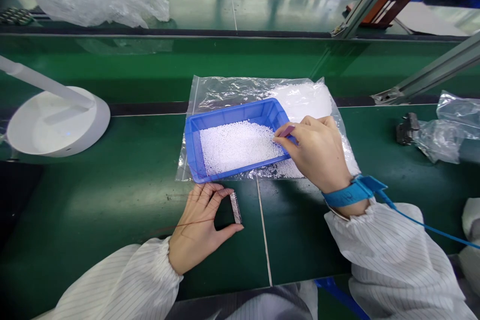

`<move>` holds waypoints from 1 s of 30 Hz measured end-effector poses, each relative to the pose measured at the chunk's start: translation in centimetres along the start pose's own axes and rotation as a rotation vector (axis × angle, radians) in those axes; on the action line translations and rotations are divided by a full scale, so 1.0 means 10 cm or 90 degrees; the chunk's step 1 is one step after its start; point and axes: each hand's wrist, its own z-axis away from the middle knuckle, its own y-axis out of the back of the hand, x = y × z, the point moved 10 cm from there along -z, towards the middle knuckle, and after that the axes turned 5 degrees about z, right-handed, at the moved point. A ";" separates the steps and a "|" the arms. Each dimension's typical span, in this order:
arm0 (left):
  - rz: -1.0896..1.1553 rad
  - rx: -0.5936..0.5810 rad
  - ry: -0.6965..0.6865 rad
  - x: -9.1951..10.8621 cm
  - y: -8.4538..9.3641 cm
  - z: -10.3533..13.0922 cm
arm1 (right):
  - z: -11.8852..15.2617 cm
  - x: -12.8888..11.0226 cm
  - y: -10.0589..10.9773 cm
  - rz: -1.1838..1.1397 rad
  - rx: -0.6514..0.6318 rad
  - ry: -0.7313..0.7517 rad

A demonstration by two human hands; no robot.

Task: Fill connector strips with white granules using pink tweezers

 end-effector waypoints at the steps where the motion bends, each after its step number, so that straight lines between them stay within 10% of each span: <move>1: 0.000 -0.001 0.001 0.00 0.00 0.00 | 0.01 0.00 0.08 -0.019 0.012 -0.014; 7: 0.003 -0.009 0.001 0.00 -0.01 0.00 | 0.31 -0.18 0.56 -0.285 0.049 -0.116; 16: -0.002 -0.011 0.000 0.02 -0.01 -0.01 | 0.80 -0.71 0.04 -0.423 -0.036 -0.108; 30: -0.016 -0.017 -0.005 0.03 0.00 -0.02 | 0.82 -0.72 0.03 -0.408 -0.028 -0.108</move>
